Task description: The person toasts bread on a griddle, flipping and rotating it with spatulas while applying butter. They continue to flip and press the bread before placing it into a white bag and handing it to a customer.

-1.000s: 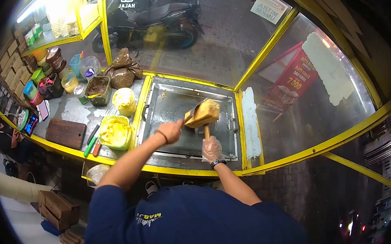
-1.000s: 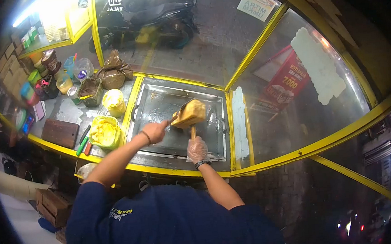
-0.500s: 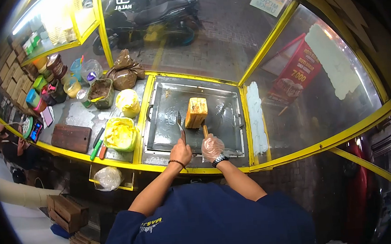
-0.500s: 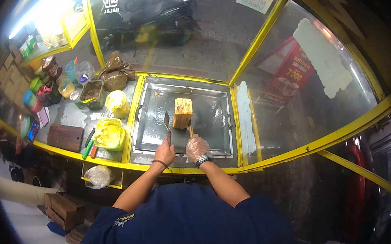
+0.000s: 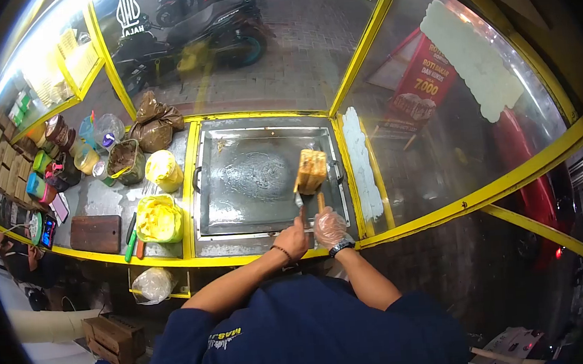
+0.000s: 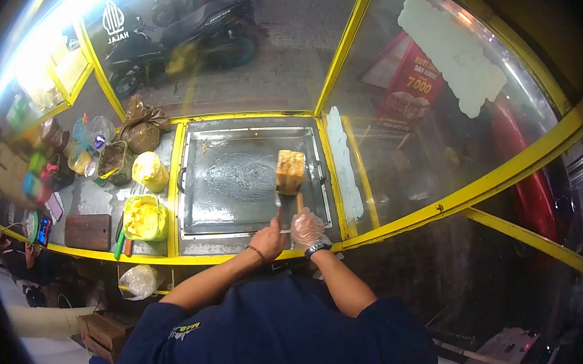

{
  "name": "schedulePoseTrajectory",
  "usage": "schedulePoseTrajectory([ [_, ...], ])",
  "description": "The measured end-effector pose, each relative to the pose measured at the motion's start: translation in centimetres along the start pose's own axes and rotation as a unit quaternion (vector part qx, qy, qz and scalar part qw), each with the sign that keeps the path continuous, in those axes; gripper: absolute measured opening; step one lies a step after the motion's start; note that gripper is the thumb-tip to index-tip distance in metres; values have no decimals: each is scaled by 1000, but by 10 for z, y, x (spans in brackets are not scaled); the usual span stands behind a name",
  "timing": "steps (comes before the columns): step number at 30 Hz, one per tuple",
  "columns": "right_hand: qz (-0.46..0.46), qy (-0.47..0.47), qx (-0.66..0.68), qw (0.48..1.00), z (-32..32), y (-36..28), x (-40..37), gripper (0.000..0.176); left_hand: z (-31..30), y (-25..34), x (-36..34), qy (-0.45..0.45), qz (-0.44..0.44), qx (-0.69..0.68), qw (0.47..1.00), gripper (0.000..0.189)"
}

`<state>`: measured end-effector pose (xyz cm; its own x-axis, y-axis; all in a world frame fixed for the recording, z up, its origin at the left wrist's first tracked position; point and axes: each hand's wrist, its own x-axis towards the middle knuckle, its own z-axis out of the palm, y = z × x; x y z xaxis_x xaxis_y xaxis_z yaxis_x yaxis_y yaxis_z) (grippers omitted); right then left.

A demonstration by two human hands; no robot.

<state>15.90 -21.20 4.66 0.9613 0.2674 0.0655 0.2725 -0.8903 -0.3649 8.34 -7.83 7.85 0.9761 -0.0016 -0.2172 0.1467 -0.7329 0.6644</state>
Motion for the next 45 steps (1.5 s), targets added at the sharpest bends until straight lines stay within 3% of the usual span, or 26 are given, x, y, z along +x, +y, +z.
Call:
schedulePoseTrajectory([
  [2,28,-11,0,1000,-6,16,24,26,12,7,32,-7,0,3,1000,37],
  [5,-1,-10,2,1000,-5,36,72,26,18,10,83,-2,-14,4,1000,36],
  [10,-17,-45,5,999,4,23,142,26,-6,2,136,25,-67,14,997,35],
  [12,-65,-46,21,997,19,13,158,27,-18,-3,140,38,-103,18,994,36],
  [19,-156,-61,62,984,46,-65,127,28,-52,-29,61,102,-198,30,974,34],
  [23,-207,-77,51,974,45,-82,78,25,-56,-25,-10,57,-225,46,972,38],
  [26,-209,-85,25,974,31,-81,43,25,-45,-24,-41,41,-193,39,980,41],
  [29,-169,-100,-20,980,28,-81,23,26,-32,-24,-43,38,-168,18,985,46],
  [30,-173,-97,-24,980,29,-81,24,27,-32,-22,-43,59,-161,9,985,34],
  [33,-167,-80,7,983,42,-89,34,28,-31,-36,-34,66,-146,20,987,34],
  [37,-141,-89,32,986,48,-103,37,29,-27,-51,-30,67,-134,25,988,40],
  [40,-145,-93,40,984,49,-102,31,29,-30,-50,-38,33,-138,18,990,62],
  [45,-143,-100,28,984,50,-101,29,29,-30,-57,-42,29,-114,16,993,62],
])
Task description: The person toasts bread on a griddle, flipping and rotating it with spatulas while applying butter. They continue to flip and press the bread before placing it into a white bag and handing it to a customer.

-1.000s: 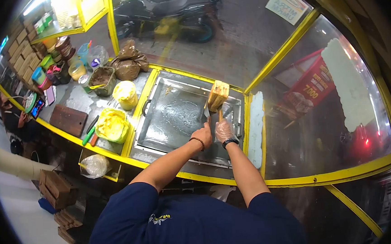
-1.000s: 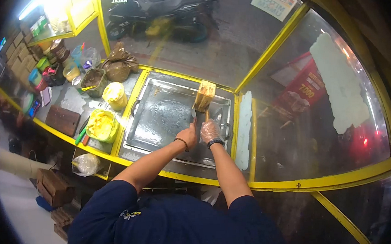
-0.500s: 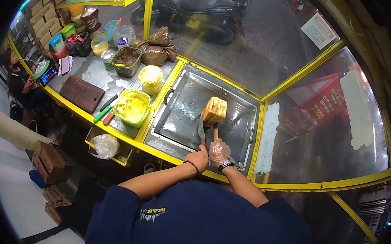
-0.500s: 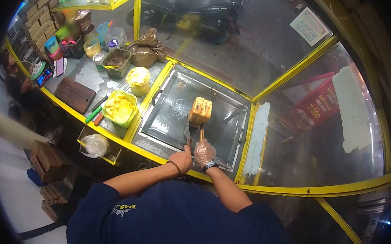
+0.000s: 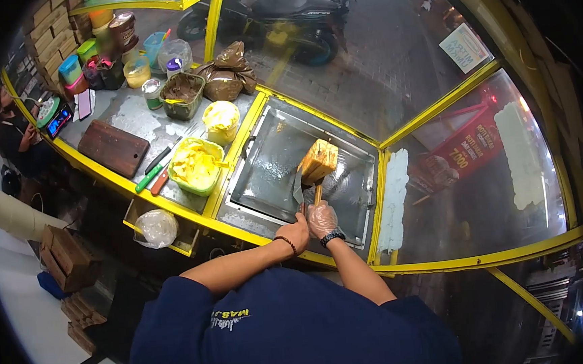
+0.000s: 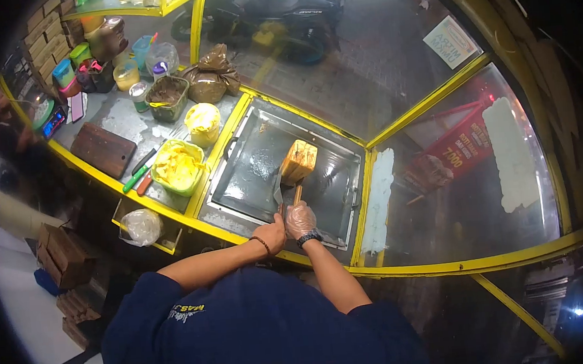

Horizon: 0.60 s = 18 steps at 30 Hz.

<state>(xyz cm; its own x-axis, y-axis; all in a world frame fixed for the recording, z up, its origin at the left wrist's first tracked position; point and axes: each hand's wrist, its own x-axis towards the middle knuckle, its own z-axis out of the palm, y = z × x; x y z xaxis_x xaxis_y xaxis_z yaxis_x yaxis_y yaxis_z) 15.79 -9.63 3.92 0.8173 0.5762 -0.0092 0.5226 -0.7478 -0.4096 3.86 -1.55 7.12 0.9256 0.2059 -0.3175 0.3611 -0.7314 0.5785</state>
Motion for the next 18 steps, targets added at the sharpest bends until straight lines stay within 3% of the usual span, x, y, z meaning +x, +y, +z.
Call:
schedulePoseTrajectory([
  [18,23,12,0,1000,2,-7,0,32,-6,-3,-4,-36,-2,21,999,63],
])
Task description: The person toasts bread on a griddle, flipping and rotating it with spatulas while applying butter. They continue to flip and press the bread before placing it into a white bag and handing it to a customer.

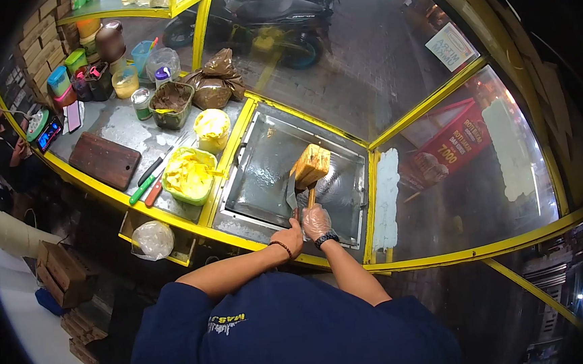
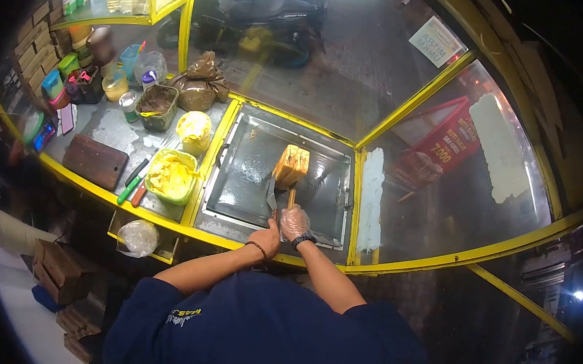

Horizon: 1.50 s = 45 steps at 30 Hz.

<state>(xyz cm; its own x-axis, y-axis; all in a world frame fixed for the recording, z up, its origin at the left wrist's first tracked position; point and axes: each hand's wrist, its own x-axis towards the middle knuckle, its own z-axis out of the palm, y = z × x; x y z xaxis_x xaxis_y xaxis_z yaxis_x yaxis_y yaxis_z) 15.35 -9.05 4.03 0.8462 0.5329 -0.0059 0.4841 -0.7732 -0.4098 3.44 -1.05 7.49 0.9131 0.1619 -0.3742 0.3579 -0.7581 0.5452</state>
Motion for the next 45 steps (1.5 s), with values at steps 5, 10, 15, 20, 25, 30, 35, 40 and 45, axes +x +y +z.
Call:
schedulePoseTrajectory([
  [5,47,13,-19,999,-15,7,-5,32,1,2,12,-15,48,-22,998,43],
  [10,53,-1,-5,999,-17,21,12,41,-11,5,40,7,87,-23,996,37],
  [15,-57,-18,-6,998,24,37,27,37,-15,14,15,33,-3,14,999,56],
  [20,-35,-12,0,999,-11,17,-6,30,-10,13,-14,-23,16,63,998,67],
  [25,23,19,-9,1000,-6,26,-17,33,-9,7,1,-19,50,28,998,52],
  [30,-25,34,-2,999,8,25,-1,32,-14,6,9,15,34,-10,999,41],
  [35,8,31,-17,999,-7,8,-6,27,-15,1,10,2,30,-41,999,37],
  [40,-18,82,-70,994,-45,-9,-11,21,12,-38,38,35,94,-401,910,28],
  [45,-108,127,-86,982,-89,3,11,15,-33,-36,-10,-74,-45,-706,703,11],
])
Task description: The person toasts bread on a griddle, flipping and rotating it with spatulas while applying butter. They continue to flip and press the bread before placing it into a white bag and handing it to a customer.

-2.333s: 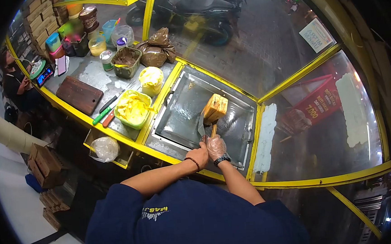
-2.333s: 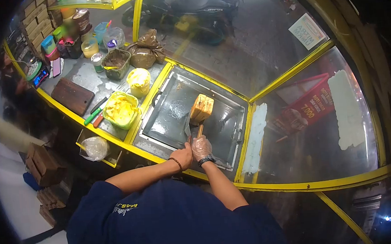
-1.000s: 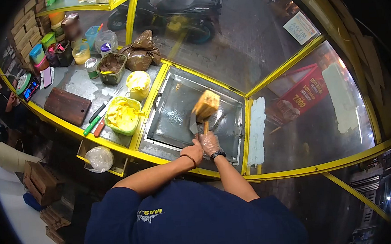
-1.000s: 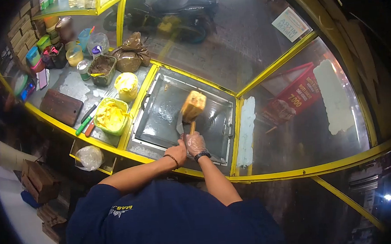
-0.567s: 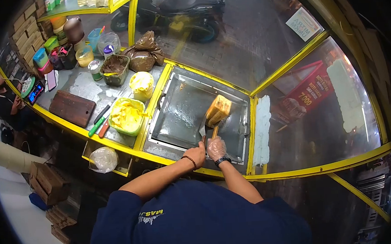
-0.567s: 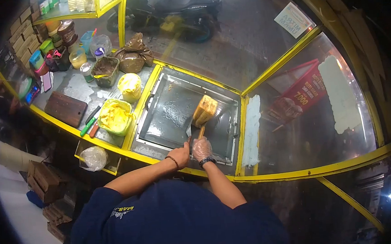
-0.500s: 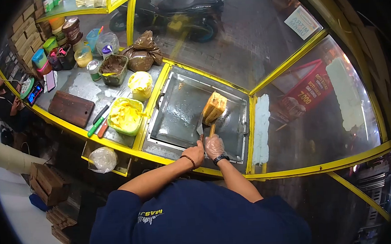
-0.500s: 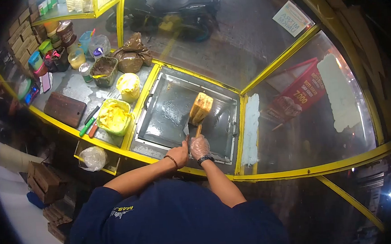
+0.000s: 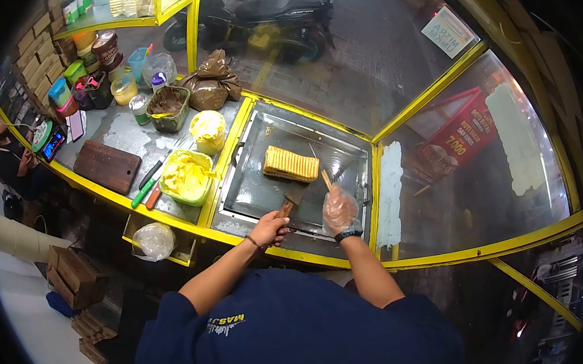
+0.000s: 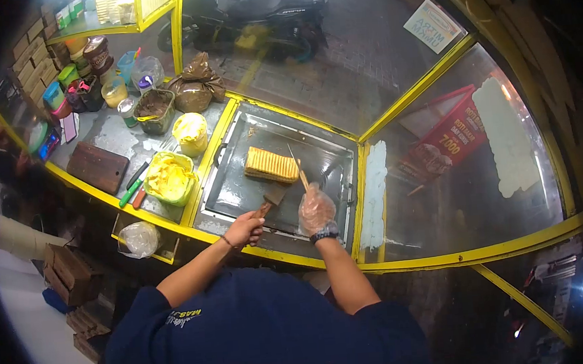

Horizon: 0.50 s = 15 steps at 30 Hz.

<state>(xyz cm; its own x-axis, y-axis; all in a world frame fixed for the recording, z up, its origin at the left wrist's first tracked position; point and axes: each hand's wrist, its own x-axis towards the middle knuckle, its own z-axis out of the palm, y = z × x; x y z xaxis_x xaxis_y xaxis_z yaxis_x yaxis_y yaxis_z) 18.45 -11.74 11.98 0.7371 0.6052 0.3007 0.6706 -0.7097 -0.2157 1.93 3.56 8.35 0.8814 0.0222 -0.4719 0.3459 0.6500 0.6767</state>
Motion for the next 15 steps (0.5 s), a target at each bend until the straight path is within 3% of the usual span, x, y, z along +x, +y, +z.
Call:
schedulePoseTrajectory([
  [4,-16,-20,4,1000,7,24,47,15,6,11,-29,50,12,-1,999,12],
  [7,-88,-96,-31,991,-4,26,65,19,6,18,-24,134,44,32,989,12],
  [10,-128,-161,8,979,-27,26,54,23,-33,20,10,201,108,265,937,14],
  [13,-172,-237,49,955,-36,60,41,23,-41,50,8,205,175,524,808,20],
  [14,-205,-234,25,950,-23,84,31,22,-22,78,-9,177,83,519,832,25],
  [15,-240,-230,2,943,-5,110,18,21,-34,77,2,157,109,567,802,25],
])
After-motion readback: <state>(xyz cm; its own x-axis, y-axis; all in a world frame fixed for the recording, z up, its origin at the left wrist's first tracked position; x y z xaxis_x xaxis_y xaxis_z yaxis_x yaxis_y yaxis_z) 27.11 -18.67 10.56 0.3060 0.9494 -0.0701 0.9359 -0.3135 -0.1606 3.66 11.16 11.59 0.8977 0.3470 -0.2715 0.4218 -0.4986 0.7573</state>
